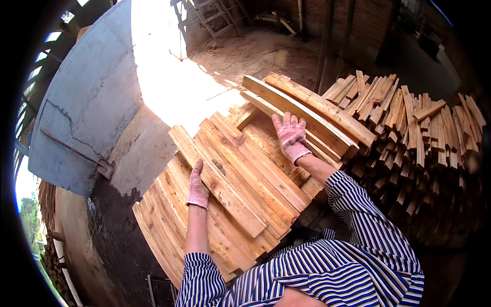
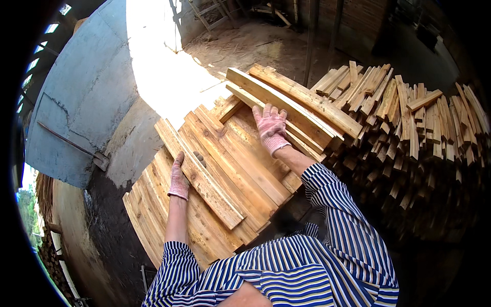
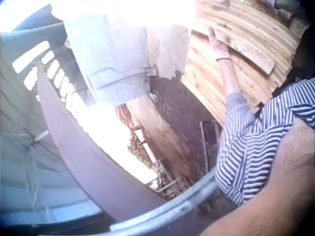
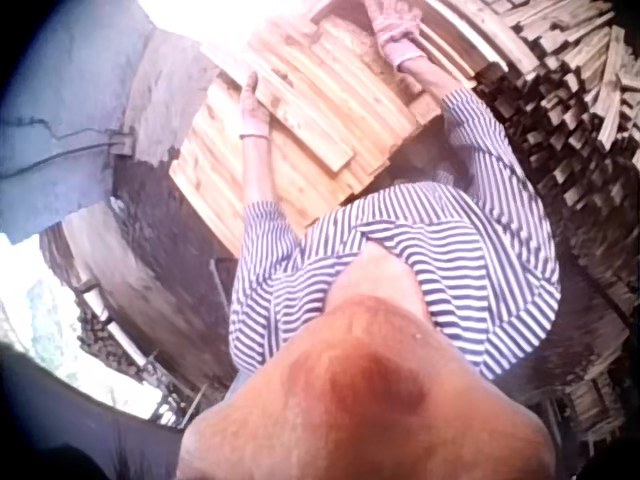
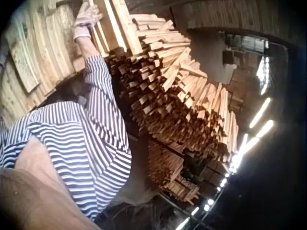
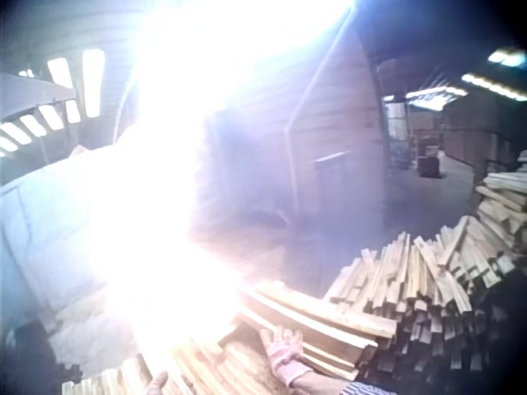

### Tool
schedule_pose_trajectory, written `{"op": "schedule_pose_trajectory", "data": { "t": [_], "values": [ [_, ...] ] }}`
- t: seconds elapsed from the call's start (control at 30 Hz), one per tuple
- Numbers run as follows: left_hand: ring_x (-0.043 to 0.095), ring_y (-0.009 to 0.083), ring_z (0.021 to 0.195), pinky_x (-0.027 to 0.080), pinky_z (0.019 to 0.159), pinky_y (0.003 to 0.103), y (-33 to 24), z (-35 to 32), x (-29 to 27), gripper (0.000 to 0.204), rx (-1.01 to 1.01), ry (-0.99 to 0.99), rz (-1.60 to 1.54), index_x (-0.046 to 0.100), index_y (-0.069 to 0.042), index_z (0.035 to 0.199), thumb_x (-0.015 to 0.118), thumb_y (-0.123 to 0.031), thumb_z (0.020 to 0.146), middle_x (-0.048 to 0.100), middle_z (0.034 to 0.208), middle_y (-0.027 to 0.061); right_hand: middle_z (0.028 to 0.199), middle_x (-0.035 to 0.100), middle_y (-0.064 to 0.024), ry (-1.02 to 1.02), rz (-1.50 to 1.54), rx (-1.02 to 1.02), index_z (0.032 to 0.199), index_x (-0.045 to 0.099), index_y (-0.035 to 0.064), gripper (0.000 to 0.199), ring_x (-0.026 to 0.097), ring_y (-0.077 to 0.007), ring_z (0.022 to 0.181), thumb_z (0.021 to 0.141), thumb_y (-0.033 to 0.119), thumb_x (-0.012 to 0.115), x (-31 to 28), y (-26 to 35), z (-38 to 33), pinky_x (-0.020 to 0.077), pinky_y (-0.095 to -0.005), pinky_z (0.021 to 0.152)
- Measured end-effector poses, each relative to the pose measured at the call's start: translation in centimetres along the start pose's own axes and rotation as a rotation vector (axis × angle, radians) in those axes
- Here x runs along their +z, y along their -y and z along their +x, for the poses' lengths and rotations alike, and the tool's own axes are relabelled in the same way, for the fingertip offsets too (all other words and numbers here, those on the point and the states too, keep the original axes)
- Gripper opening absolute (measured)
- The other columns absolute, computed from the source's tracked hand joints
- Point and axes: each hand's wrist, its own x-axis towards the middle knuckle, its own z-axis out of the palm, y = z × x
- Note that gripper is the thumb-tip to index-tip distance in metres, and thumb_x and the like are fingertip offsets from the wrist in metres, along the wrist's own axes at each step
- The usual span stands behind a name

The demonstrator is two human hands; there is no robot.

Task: The person stacks wooden planks in a warehouse. They pick up planks from a large pile and arrange them neatly on a wooden pallet, building a new stack layer by layer.

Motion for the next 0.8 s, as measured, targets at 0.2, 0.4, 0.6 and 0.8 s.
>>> {"op": "schedule_pose_trajectory", "data": {
  "t": [0.2, 0.4, 0.6, 0.8],
  "values": [
    [0.071, 0.0339, 0.089, 0.06, 0.082, 0.049, -0.2, -0.3, -1.9, 0.05, 0.038, -0.064, 0.019, 0.06, 0.004, 0.118, 0.065, -0.041, 0.097, 0.071, 0.099, 0.0202, 0.128, 0.056, -0.0144, 0.249, 0.212, 0.001, 0.151, 0.04, 0.0112, 0.066, 0.059, -0.0287, 0.115, 0.089, 0.008, 0.064, -1.1, -1.5, 2.8, 0.0526, -0.0438, 0.089],
    [0.07, 0.0348, 0.088, 0.06, 0.082, 0.049, 0.0, 0.1, -0.4, 0.049, -0.006, 0.005, 0.013, 0.062, 0.005, 0.115, 0.063, -0.041, 0.097, 0.071, 0.099, 0.0218, 0.143, 0.052, -0.0093, 0.608, 1.6, -0.016, 0.156, 0.034, 0.0009, 0.084, 0.055, -0.0186, 0.122, 0.084, 0.007, 0.075, 0.2, -7.5, 5.2, 0.0453, -0.0266, 0.102],
    [0.071, 0.0351, 0.088, 0.06, 0.082, 0.049, -0.1, -0.1, -0.6, 0.048, -0.008, -0.02, -0.023, 0.063, 0.005, 0.113, 0.064, -0.04, 0.097, 0.071, 0.099, 0.022, 0.163, 0.028, -0.0218, 0.751, 1.709, 0.07, 0.156, 0.026, -0.0045, 0.087, 0.027, -0.0292, 0.152, 0.094, 0.042, 0.064, 1.6, 0.2, -1.6, 0.0229, -0.0334, 0.123],
    [0.071, 0.0355, 0.089, 0.06, 0.082, 0.049, -0.2, -0.2, -0.6, 0.049, 0.028, -0.049, 0.025, 0.063, 0.005, 0.116, 0.065, -0.041, 0.096, 0.071, 0.1, 0.0217, 0.159, 0.035, -0.0233, 0.759, 1.689, 0.008, 0.158, 0.024, 0.0001, 0.091, 0.041, -0.0325, 0.144, 0.092, 0.047, 0.065, 2.8, -1.9, 0.1, 0.0353, -0.0384, 0.117]
  ]
}}
